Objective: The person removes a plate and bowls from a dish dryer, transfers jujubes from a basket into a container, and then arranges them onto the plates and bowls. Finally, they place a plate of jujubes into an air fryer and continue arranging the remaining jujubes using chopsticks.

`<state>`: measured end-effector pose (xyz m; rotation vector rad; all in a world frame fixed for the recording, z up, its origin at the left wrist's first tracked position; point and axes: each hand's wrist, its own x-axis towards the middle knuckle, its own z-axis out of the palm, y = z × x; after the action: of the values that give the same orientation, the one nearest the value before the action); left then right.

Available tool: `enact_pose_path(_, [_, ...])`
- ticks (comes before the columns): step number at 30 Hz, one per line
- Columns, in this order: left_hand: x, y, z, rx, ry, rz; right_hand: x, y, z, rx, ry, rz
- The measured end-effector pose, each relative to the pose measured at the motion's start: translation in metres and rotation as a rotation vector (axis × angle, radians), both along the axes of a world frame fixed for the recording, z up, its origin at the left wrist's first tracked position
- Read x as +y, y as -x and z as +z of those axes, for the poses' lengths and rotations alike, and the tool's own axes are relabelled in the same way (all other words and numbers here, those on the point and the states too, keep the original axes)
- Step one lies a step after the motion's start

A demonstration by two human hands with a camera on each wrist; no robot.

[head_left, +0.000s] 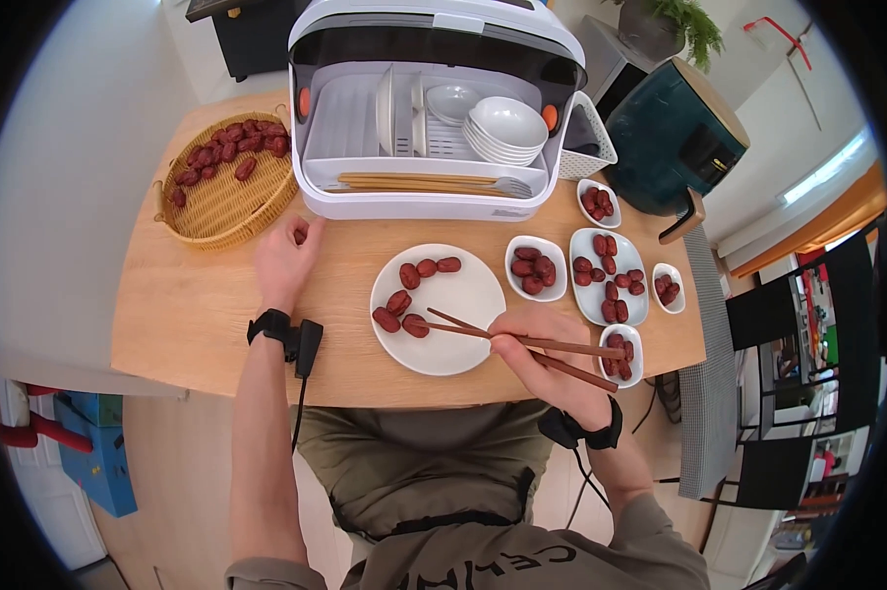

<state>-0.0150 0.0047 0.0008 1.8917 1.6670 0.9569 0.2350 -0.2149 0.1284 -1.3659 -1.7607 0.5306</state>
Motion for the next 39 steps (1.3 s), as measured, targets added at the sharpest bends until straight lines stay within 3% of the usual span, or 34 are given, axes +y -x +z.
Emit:
enact_pose_path(11, [0.0,0.001,0.0,0.001,0.028,-0.012,-0.002,0.001,-0.009,0.032,0.022,0.066])
enact_pose_path(15, [0.003,-0.001,-0.006,-0.01,0.0,-0.031,-0.026,-0.024,0.01,-0.025,-0.088,-0.06])
enact_pose_path(18, [0.006,0.002,-0.01,-0.037,0.026,-0.038,-0.062,-0.066,0.024,-0.044,-0.079,-0.294])
enact_pose_path(20, [0.008,0.002,-0.014,-0.087,0.023,-0.038,-0.089,-0.084,0.035,0.153,-0.013,-0.526])
enact_pose_path(25, [0.008,0.002,-0.013,-0.059,0.022,-0.035,-0.144,-0.121,0.047,0.069,0.039,-0.749])
enact_pose_path(35, [0.007,0.002,-0.012,-0.048,-0.016,-0.053,-0.165,-0.124,0.039,-0.002,0.138,-0.751])
enact_pose_path(39, [0.004,0.001,-0.006,0.009,0.005,-0.024,-0.168,-0.127,0.041,0.053,-0.004,-0.805])
